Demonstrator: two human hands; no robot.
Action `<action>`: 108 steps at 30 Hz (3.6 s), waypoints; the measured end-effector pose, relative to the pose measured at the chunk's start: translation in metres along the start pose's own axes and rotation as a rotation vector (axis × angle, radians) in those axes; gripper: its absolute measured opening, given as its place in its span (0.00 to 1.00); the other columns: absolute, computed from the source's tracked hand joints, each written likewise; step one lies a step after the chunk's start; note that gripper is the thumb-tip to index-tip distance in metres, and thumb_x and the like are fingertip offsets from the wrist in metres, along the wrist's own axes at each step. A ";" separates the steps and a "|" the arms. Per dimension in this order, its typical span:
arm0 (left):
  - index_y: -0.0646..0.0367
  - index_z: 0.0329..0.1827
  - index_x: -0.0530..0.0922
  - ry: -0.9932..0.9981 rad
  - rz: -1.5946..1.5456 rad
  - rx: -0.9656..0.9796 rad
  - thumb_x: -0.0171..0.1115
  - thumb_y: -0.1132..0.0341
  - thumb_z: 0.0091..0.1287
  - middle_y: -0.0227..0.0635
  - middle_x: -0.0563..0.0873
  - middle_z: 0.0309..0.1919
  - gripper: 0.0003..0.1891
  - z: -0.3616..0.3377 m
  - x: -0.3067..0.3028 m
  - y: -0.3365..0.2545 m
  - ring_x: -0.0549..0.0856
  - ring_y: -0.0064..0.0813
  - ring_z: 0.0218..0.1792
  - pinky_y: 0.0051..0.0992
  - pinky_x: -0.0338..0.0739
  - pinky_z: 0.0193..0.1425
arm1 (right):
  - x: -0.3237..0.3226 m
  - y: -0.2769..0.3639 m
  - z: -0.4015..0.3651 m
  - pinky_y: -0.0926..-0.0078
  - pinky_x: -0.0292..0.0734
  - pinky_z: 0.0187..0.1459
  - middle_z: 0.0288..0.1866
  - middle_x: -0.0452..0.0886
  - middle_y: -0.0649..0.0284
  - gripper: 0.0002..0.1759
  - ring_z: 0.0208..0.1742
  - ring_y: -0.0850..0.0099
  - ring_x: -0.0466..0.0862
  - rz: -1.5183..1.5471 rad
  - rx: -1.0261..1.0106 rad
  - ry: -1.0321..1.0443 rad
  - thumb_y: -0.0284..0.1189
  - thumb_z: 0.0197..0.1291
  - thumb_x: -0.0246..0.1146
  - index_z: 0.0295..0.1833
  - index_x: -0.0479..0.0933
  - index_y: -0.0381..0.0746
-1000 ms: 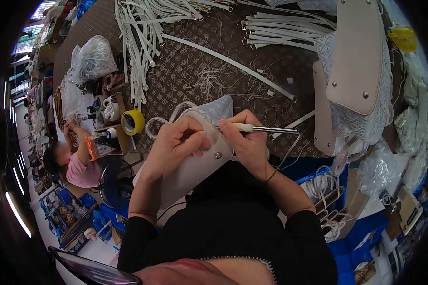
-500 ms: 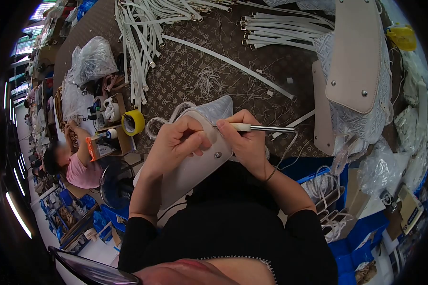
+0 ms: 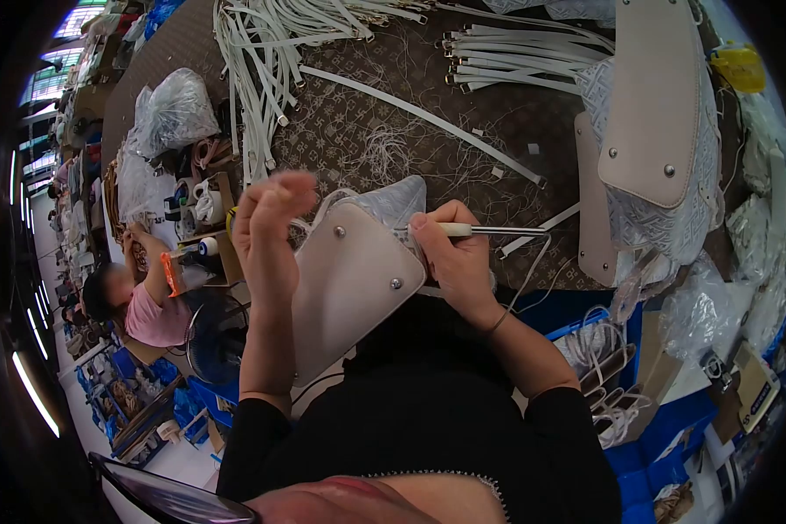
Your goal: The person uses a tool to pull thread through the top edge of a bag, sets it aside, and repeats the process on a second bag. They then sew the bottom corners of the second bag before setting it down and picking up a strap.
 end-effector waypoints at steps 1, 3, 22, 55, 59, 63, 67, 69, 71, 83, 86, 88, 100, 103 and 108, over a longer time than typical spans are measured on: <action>0.64 0.47 0.73 -0.165 0.384 0.161 0.55 0.72 0.61 0.41 0.81 0.43 0.12 0.005 0.007 -0.015 0.80 0.28 0.47 0.26 0.73 0.52 | 0.000 0.001 0.000 0.89 0.57 0.16 0.19 0.67 0.71 0.10 0.16 0.86 0.62 0.014 0.038 -0.002 0.30 0.64 0.56 0.31 0.64 0.42; 0.65 0.59 0.69 -0.155 0.941 0.196 0.59 0.68 0.58 0.45 0.70 0.60 0.24 0.013 0.002 -0.022 0.69 0.36 0.62 0.32 0.62 0.66 | -0.001 -0.004 0.002 0.88 0.57 0.16 0.18 0.66 0.71 0.11 0.16 0.86 0.62 0.046 0.032 -0.007 0.31 0.64 0.56 0.30 0.64 0.42; 0.62 0.31 0.82 0.616 0.860 -0.388 0.67 0.72 0.49 0.30 0.75 0.33 0.06 0.065 0.022 0.004 0.76 0.22 0.37 0.20 0.71 0.38 | -0.007 -0.009 0.004 0.87 0.61 0.15 0.17 0.67 0.70 0.12 0.14 0.85 0.64 0.194 0.032 -0.016 0.33 0.63 0.58 0.31 0.64 0.41; 0.63 0.30 0.76 0.604 0.784 -0.157 0.62 0.67 0.61 0.29 0.74 0.29 0.08 0.063 0.011 0.016 0.75 0.20 0.30 0.19 0.69 0.31 | 0.005 -0.004 0.003 0.92 0.67 0.32 0.30 0.75 0.72 0.05 0.30 0.89 0.70 -0.142 -0.205 0.007 0.25 0.59 0.62 0.38 0.74 0.36; 0.64 0.29 0.76 0.605 0.792 -0.157 0.62 0.67 0.61 0.29 0.74 0.28 0.08 0.064 0.011 0.018 0.75 0.20 0.28 0.20 0.69 0.29 | 0.005 -0.005 0.003 0.91 0.67 0.32 0.30 0.75 0.72 0.06 0.30 0.88 0.71 -0.162 -0.213 0.002 0.25 0.59 0.63 0.38 0.74 0.36; 0.64 0.30 0.77 0.619 0.814 -0.116 0.61 0.67 0.61 0.29 0.75 0.29 0.08 0.064 0.010 0.019 0.75 0.20 0.28 0.20 0.68 0.28 | 0.004 -0.007 0.003 0.91 0.67 0.32 0.30 0.75 0.71 0.06 0.30 0.88 0.71 -0.178 -0.211 -0.004 0.25 0.59 0.63 0.39 0.74 0.36; 0.63 0.36 0.80 0.444 0.682 -0.276 0.59 0.68 0.62 0.29 0.76 0.34 0.07 0.064 0.007 0.011 0.75 0.19 0.31 0.19 0.69 0.31 | -0.002 -0.015 0.002 0.90 0.67 0.33 0.30 0.75 0.71 0.05 0.30 0.88 0.70 0.032 -0.119 -0.032 0.26 0.60 0.62 0.38 0.73 0.37; 0.62 0.38 0.81 0.454 0.660 -0.285 0.59 0.67 0.61 0.30 0.77 0.36 0.08 0.065 0.002 0.008 0.76 0.19 0.33 0.18 0.70 0.33 | -0.002 -0.017 0.003 0.91 0.67 0.32 0.29 0.75 0.72 0.05 0.29 0.88 0.70 0.060 -0.135 -0.037 0.26 0.60 0.61 0.38 0.73 0.37; 0.62 0.40 0.82 0.466 0.641 -0.294 0.59 0.67 0.60 0.30 0.78 0.38 0.09 0.064 -0.002 0.003 0.76 0.19 0.34 0.18 0.71 0.36 | -0.003 -0.019 0.003 0.91 0.66 0.31 0.29 0.74 0.72 0.05 0.28 0.88 0.69 0.089 -0.152 -0.044 0.27 0.61 0.61 0.38 0.73 0.37; 0.59 0.32 0.83 0.653 0.930 -0.112 0.67 0.68 0.53 0.29 0.77 0.36 0.06 0.059 0.011 0.011 0.76 0.24 0.42 0.23 0.71 0.44 | -0.009 -0.015 0.000 0.87 0.58 0.23 0.21 0.66 0.70 0.06 0.21 0.84 0.62 0.048 -0.154 -0.038 0.30 0.66 0.53 0.40 0.68 0.38; 0.59 0.32 0.83 0.619 0.827 -0.167 0.67 0.69 0.54 0.26 0.75 0.33 0.05 0.060 0.013 0.011 0.76 0.19 0.37 0.20 0.71 0.36 | -0.009 -0.015 0.001 0.90 0.62 0.25 0.26 0.73 0.71 0.05 0.23 0.88 0.67 0.104 -0.141 -0.035 0.28 0.62 0.59 0.38 0.72 0.37; 0.59 0.33 0.82 0.535 0.705 -0.332 0.66 0.67 0.57 0.25 0.74 0.33 0.06 0.060 0.015 0.007 0.75 0.14 0.32 0.16 0.69 0.29 | -0.005 -0.016 0.001 0.91 0.65 0.28 0.28 0.74 0.72 0.04 0.27 0.88 0.69 0.083 -0.152 -0.044 0.25 0.61 0.60 0.39 0.72 0.37; 0.61 0.30 0.78 0.613 0.862 -0.134 0.62 0.65 0.60 0.27 0.75 0.31 0.08 0.064 0.013 0.015 0.74 0.21 0.36 0.21 0.70 0.38 | 0.002 -0.006 0.001 0.88 0.68 0.32 0.29 0.74 0.69 0.07 0.30 0.85 0.71 -0.331 -0.424 -0.001 0.25 0.57 0.64 0.38 0.73 0.35; 0.61 0.29 0.77 0.618 0.889 -0.054 0.62 0.64 0.60 0.28 0.75 0.31 0.09 0.063 0.012 0.017 0.74 0.25 0.38 0.23 0.69 0.42 | 0.004 -0.005 0.000 0.87 0.68 0.33 0.30 0.75 0.68 0.08 0.30 0.84 0.72 -0.368 -0.428 -0.015 0.25 0.57 0.64 0.39 0.74 0.35; 0.60 0.29 0.76 0.626 0.915 -0.054 0.61 0.62 0.60 0.28 0.75 0.31 0.10 0.063 0.011 0.018 0.73 0.27 0.39 0.24 0.68 0.45 | 0.003 -0.007 0.001 0.87 0.68 0.34 0.31 0.75 0.67 0.08 0.31 0.84 0.72 -0.380 -0.447 -0.016 0.26 0.57 0.64 0.40 0.74 0.35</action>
Point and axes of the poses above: each hand's wrist, its own z-axis towards the middle knuckle, its own x-axis out of the palm, y = z × x, the point moved 2 cm from there along z, towards the middle knuckle
